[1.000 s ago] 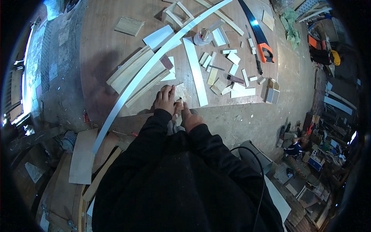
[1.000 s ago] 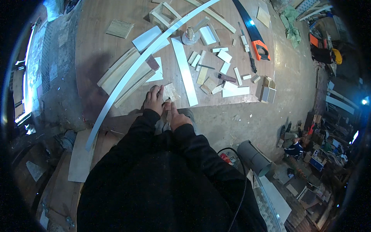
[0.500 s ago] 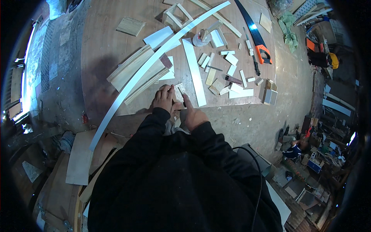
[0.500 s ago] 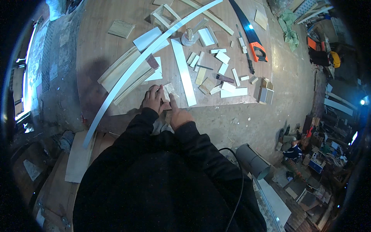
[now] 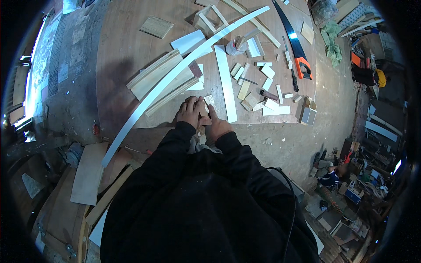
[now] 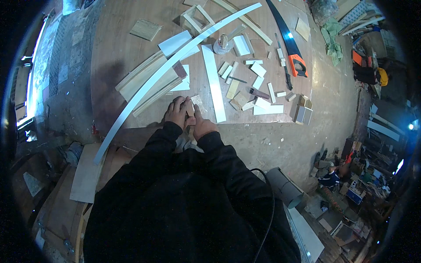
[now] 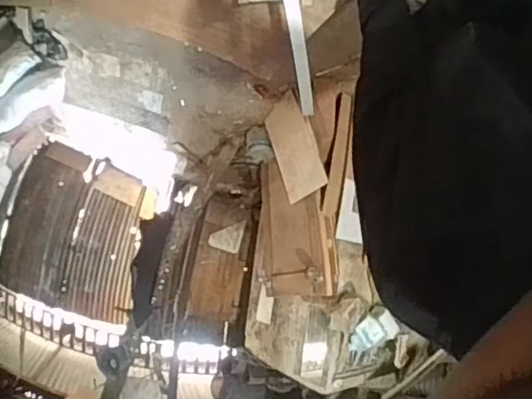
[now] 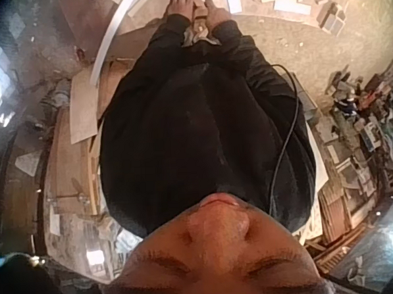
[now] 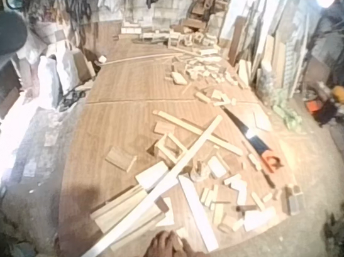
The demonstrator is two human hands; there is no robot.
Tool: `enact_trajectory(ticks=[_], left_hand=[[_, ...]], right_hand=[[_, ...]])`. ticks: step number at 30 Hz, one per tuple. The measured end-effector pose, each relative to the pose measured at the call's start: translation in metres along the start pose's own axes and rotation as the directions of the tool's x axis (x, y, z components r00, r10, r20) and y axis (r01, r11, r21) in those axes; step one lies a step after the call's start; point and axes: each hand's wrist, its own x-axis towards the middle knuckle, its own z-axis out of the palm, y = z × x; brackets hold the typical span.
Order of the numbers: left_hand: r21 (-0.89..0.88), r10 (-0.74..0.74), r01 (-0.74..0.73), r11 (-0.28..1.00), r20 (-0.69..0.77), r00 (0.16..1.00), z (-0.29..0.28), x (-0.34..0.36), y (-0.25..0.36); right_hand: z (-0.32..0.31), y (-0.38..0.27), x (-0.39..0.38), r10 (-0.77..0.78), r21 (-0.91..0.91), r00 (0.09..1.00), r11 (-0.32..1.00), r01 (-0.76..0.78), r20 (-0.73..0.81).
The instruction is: The person holds a small wooden block, marks it with a pencil, carves its surface with a rotary tool, and trims the edges using a utility knife.
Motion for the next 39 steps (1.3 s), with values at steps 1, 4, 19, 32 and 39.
enact_trajectory(ticks=[1, 4, 19, 32, 39], left_hand=[[-0.001, -0.001, 0.001, 1.000, 0.000, 1.000, 0.000, 0.000, 0.000], [0.006, -0.006, 0.006, 1.000, 0.020, 1.000, -0.001, 0.001, 0.001], [0.003, 0.007, -0.007, 1.000, 0.002, 1.000, -0.001, 0.001, 0.000], [0.007, -0.006, 0.007, 1.000, -0.041, 0.999, 0.008, 0.002, 0.003], [0.078, 0.061, -0.050, 0.996, -0.139, 0.989, 0.027, 0.000, -0.009]], right_hand=[[-0.001, -0.001, -0.001, 0.000, -0.001, 1.000, 1.000, 0.000, 0.001], [0.000, 0.003, 0.001, 0.010, 0.036, 1.000, 0.999, -0.009, -0.026], [-0.001, 0.004, 0.004, -0.017, 0.021, 1.000, 1.000, 0.018, -0.010], [-0.004, -0.026, 0.016, 0.062, -0.049, 0.998, 0.997, -0.061, 0.017], [0.020, 0.005, -0.016, 0.040, -0.049, 0.999, 0.998, -0.040, 0.007]])
